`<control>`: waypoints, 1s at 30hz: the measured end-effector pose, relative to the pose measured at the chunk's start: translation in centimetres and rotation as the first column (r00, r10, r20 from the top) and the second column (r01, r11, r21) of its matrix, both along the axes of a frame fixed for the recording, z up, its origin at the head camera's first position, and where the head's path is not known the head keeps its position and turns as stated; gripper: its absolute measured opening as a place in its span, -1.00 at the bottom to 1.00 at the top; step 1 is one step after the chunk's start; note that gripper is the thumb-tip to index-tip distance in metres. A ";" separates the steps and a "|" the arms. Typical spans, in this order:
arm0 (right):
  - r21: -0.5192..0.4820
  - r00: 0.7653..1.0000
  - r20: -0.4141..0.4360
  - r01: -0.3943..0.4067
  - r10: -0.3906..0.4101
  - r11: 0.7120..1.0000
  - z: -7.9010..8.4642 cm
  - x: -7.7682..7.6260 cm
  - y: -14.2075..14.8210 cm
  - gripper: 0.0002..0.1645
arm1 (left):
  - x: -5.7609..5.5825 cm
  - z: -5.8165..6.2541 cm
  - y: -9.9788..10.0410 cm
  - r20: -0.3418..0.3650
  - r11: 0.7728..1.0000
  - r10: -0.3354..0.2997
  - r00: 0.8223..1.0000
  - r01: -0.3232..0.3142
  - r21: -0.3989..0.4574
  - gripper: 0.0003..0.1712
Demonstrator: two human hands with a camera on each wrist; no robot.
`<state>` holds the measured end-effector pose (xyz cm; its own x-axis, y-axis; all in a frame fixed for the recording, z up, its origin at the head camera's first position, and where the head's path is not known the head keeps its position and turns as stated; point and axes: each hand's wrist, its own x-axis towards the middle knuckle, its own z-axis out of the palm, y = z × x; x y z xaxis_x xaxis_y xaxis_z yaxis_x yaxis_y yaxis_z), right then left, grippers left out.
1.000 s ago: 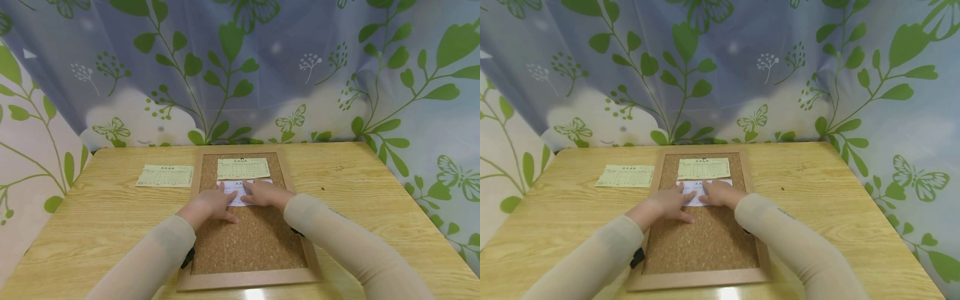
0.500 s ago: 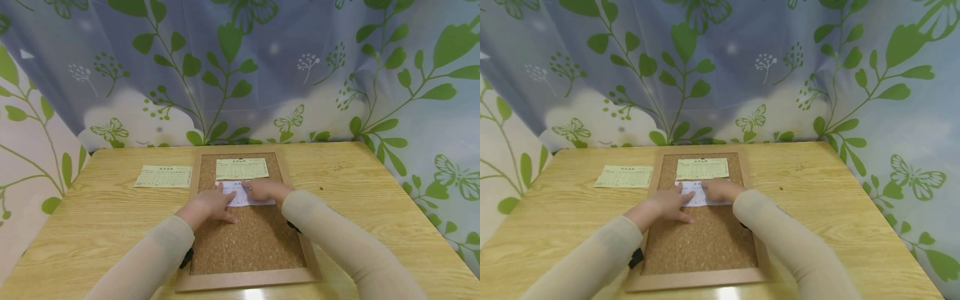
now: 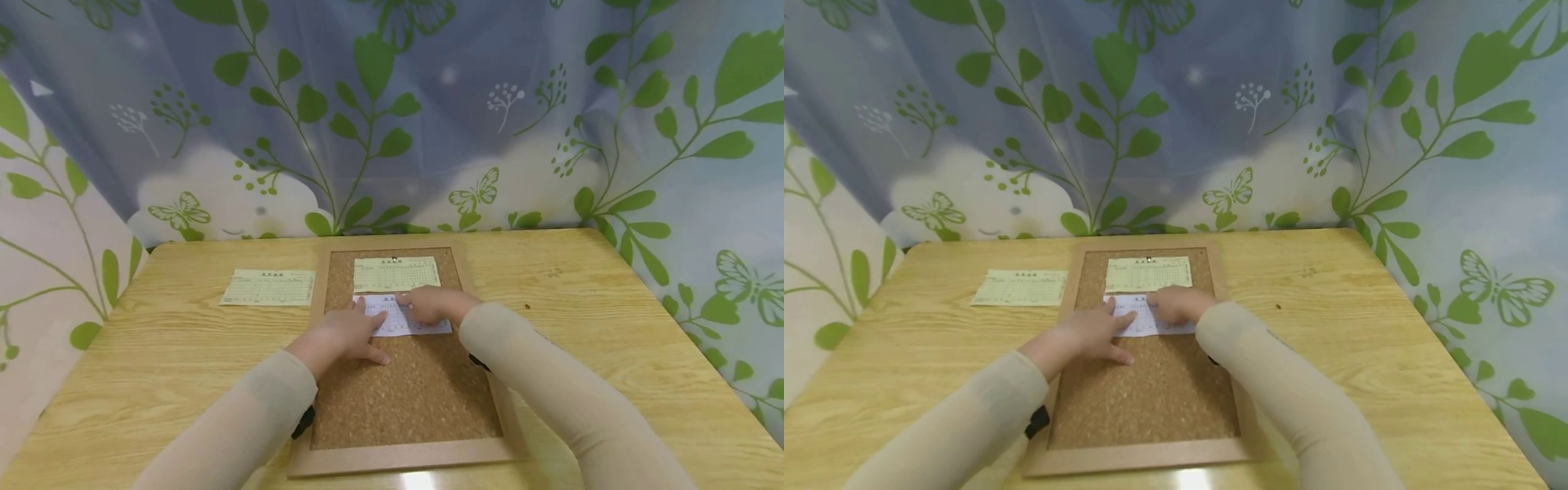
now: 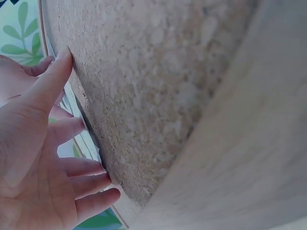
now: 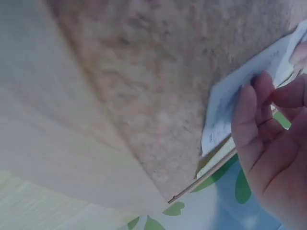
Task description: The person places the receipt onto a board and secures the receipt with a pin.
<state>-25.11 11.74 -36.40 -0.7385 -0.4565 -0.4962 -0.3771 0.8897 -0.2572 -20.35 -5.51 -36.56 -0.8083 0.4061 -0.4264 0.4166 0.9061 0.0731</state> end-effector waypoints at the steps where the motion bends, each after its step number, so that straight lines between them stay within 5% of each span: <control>1: -0.012 1.000 -0.002 -0.010 0.010 1.000 -0.1 0.1 0.1 -0.43 | 0.0 0.0 0.0 -0.001 1.000 0.000 1.000 0.000 0.001 0.03; 8: -0.144 1.000 0.028 0.007 -0.003 0.990 -0.9 0.4 1.0 -0.25 | -0.1 0.0 0.0 -0.009 1.000 -0.012 1.000 0.012 -0.001 0.03; 18: -0.041 0.999 -0.033 0.002 -0.004 0.999 -1.2 0.5 0.9 -0.31 | -0.2 -0.2 0.3 -0.001 0.999 -0.027 1.000 0.027 0.016 0.03; 30: 0.047 0.999 -0.032 -0.006 0.008 0.999 0.3 0.1 -0.6 -0.46 | -0.1 -0.1 0.1 -0.030 1.000 -0.020 0.999 0.019 -0.011 0.04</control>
